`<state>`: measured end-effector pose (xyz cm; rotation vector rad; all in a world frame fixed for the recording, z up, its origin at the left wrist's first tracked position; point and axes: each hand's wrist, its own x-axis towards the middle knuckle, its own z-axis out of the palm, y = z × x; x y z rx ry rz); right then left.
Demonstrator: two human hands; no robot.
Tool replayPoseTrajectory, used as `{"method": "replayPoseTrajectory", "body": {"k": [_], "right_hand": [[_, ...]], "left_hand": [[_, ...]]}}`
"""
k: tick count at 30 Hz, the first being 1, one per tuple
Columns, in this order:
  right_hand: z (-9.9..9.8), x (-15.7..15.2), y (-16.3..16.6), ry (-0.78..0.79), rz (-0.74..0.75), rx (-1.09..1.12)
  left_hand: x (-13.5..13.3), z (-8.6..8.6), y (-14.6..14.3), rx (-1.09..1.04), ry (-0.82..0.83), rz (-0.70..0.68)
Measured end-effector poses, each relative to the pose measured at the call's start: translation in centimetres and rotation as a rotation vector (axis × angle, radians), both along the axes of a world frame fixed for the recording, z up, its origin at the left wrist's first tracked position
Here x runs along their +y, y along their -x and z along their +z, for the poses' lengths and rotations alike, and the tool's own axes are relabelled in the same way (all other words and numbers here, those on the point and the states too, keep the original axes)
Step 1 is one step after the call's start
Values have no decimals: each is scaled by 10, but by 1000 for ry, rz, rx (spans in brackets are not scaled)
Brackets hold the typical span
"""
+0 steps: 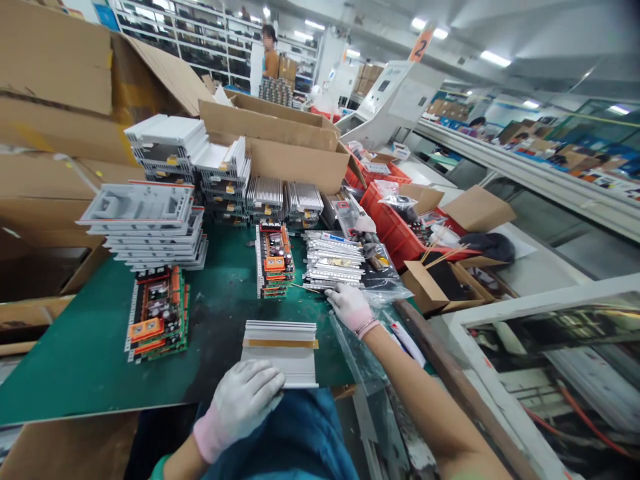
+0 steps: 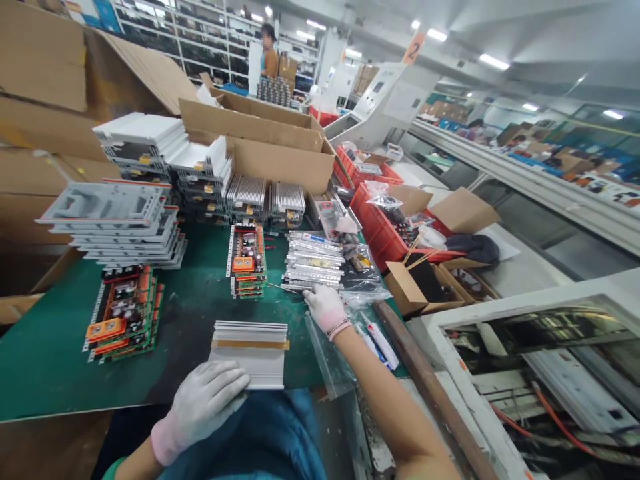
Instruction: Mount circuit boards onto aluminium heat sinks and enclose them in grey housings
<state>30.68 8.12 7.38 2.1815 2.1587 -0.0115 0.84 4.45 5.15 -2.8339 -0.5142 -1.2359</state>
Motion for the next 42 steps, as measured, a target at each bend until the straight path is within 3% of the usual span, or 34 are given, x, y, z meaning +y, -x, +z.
{"method": "replayPoseTrajectory", "body": {"k": [9, 27, 42], "right_hand": [[0, -3, -2, -56, -55, -66], [-20, -11, 4, -98, -65, -43], [-10, -2, 1, -50, -134, 0]], "left_hand": [[0, -2, 1, 12, -8, 2], [0, 0, 0, 30, 17, -13], [1, -1, 2, 53, 6, -16]]}}
